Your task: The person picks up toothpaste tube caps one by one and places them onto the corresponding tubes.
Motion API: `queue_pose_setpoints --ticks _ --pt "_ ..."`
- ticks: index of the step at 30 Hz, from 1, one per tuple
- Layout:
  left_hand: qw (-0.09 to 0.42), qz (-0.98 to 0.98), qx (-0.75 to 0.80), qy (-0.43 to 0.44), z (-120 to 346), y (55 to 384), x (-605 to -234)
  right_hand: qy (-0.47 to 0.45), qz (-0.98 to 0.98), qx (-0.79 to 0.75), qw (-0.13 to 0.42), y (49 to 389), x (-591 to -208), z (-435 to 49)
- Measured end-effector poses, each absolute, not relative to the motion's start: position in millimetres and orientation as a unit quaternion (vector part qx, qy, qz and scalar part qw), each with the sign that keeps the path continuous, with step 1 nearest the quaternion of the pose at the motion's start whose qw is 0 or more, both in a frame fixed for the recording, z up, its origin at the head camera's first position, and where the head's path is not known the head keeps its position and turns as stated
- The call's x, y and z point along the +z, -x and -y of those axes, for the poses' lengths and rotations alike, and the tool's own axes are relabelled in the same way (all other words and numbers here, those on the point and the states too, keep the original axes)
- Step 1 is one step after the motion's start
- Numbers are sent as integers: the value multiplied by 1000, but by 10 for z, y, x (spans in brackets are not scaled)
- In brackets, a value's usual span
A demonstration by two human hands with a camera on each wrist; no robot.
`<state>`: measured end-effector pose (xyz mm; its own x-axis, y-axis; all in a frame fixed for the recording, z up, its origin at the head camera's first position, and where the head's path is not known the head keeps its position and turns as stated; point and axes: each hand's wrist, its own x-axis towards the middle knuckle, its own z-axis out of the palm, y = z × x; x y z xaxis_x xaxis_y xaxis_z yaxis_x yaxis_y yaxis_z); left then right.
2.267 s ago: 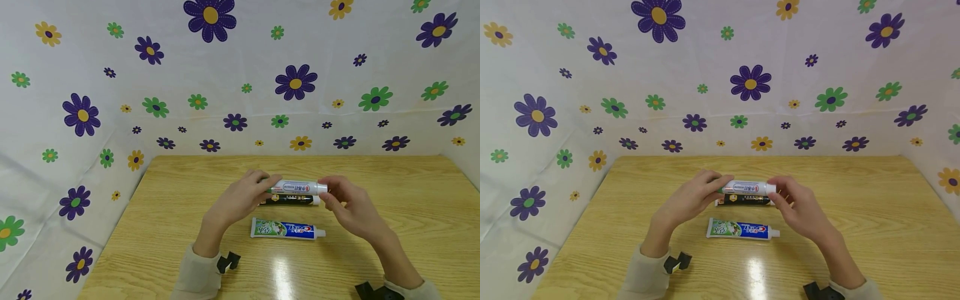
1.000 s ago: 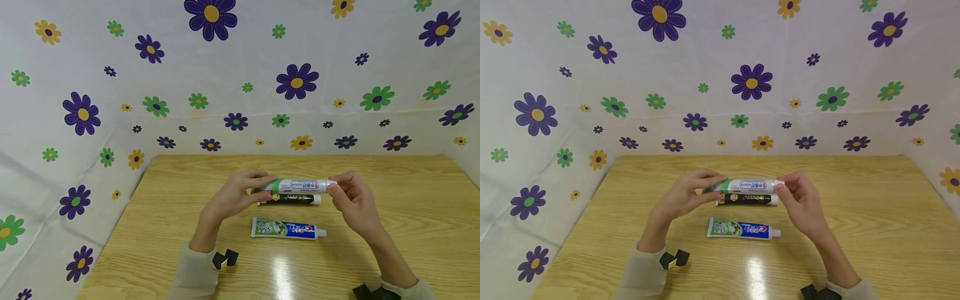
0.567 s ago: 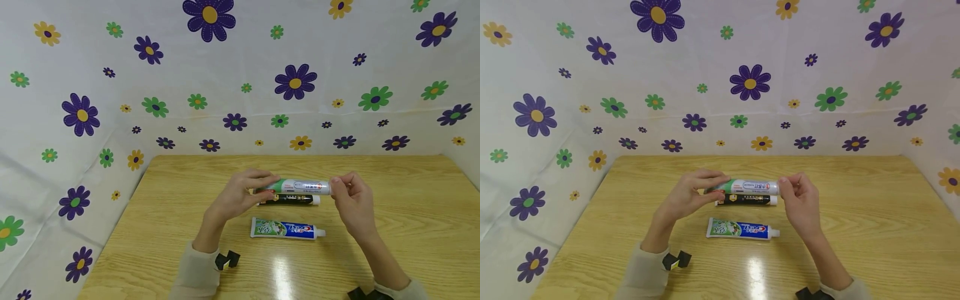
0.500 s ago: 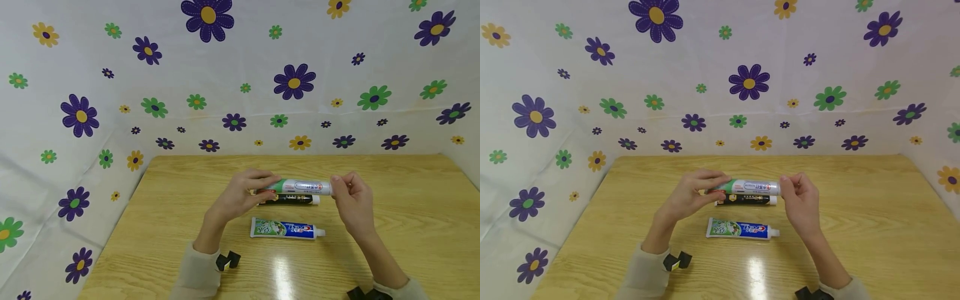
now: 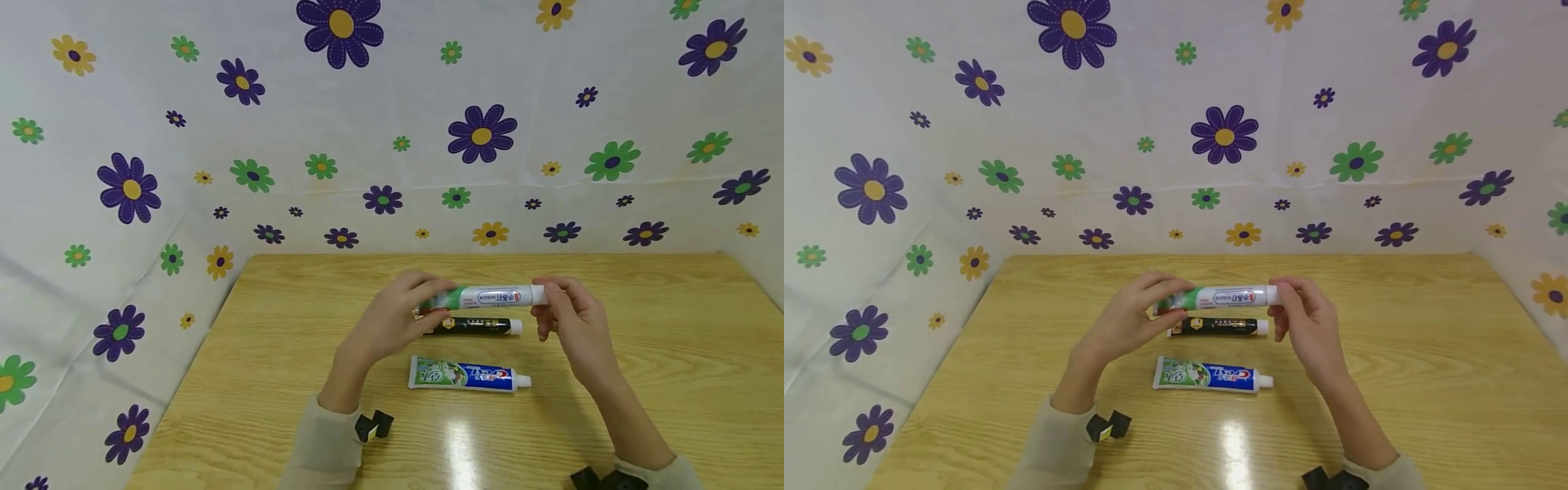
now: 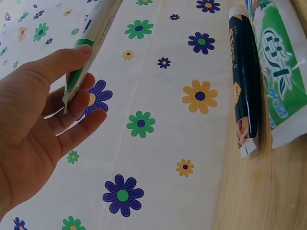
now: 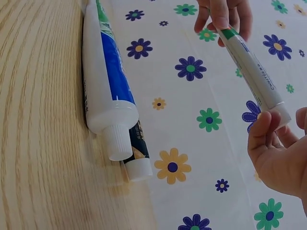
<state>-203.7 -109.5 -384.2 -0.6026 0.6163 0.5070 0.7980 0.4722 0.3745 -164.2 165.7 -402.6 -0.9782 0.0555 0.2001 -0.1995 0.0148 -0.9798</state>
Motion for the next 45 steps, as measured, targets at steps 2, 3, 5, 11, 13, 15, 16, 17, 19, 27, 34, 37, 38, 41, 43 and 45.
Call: queue_pose_setpoints --ticks 2,3,5,11,13,15,16,17,19,27,34,37,38,41,43,45 --pt "157 845 -296 418 1090 2050 -3841 -61 698 708 89 1643 -4030 -1672" --pt "156 845 -296 417 1090 2057 -3843 -64 699 706 90 1645 -4029 -1675" --pt "152 846 -298 415 1096 2078 -3854 -68 709 696 91 1650 -4023 -1674" --pt "138 848 -308 408 1119 2139 -3893 -61 749 656 73 1663 -4001 -1636" --pt "133 851 -306 405 1117 2167 -3914 -57 753 654 55 1663 -4003 -1636" --pt "127 854 -305 401 1112 2197 -3938 -53 755 652 35 1668 -4010 -1644" --pt "124 856 -306 399 1114 2212 -3953 -50 757 652 25 1673 -4012 -1646" --pt "121 856 -307 398 1117 2232 -3970 -47 759 650 16 1682 -4013 -1649" --pt "113 857 -308 396 1120 2280 -4010 -41 763 645 -1 1706 -4017 -1654" --pt "49 877 -294 376 1082 2524 -4151 -47 771 633 -45 1848 -4062 -1699" --pt "-14 884 -300 358 1013 2785 -4218 -44 780 621 -71 1999 -4115 -1732" --pt "-33 888 -299 349 1006 2879 -4261 -39 783 614 -88 2067 -4123 -1715" --pt "-41 889 -300 344 1003 2906 -4276 -38 784 612 -94 2091 -4129 -1709" --pt "-63 889 -307 333 988 2969 -4315 -33 783 612 -108 2148 -4156 -1699" --pt "-77 888 -315 327 976 2997 -4331 -27 783 612 -112 2174 -4174 -1699" --pt "-86 886 -321 322 973 3019 -4344 -20 782 612 -114 2194 -4193 -1700"
